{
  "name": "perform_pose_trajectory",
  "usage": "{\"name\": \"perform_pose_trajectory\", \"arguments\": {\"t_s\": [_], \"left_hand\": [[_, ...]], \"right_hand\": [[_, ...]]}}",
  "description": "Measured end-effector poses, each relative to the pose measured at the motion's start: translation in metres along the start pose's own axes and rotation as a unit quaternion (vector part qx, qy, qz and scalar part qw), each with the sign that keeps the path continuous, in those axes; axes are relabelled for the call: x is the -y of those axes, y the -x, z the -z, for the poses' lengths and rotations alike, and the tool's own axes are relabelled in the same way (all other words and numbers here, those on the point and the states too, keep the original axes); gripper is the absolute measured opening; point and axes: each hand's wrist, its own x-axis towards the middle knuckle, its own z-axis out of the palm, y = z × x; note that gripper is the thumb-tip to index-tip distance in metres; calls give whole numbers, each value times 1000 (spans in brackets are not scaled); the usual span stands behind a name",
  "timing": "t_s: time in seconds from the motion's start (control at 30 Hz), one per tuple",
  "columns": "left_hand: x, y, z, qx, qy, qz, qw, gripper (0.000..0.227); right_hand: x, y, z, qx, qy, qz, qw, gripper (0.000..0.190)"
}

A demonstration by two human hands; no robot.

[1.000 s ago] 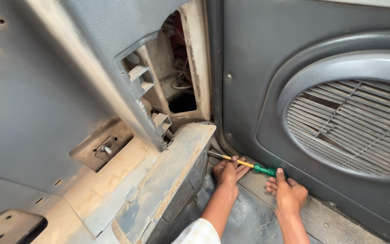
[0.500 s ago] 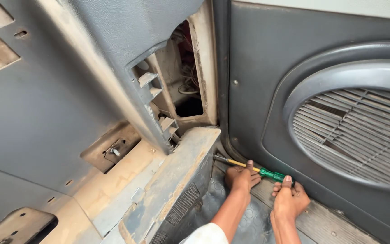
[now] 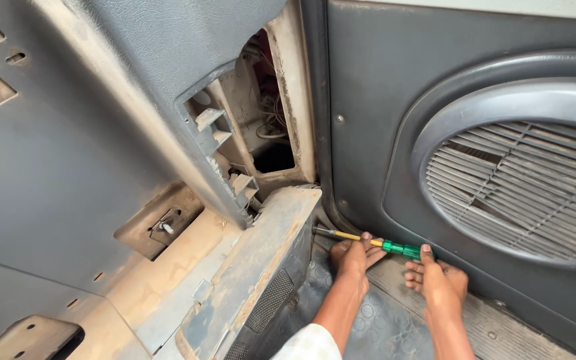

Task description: The person uses a screwdriver to remove a screw from a vehicle's interior panel and pulls a plastic cover away by hand. They then unscrew a fastener near the floor and remove a second plastic trim piece from the wall.

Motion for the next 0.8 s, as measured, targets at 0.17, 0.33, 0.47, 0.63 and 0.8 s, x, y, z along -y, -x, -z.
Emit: {"name": "perform_pose_trajectory", "arguments": {"t_s": [0.17, 0.33, 0.47, 0.63, 0.8], "left_hand": [[6, -1, 7, 63, 15, -33, 997, 20], [-2, 12, 11, 83, -15, -32, 996, 23], [3, -3, 7, 73, -5, 12, 997, 29], [-4, -3, 0, 50, -50, 11, 997, 20], [1, -7, 11, 107, -20, -8, 994, 19]], "right_hand": [[-29, -10, -15, 1, -88, 76, 993, 32], [-39, -3, -10, 25, -118, 111, 986, 28], [-31, 1, -6, 24, -61, 131, 989, 29], [27, 29, 0, 11, 99, 46, 994, 41], [6, 0, -1, 17, 78, -8, 997, 44]]}}
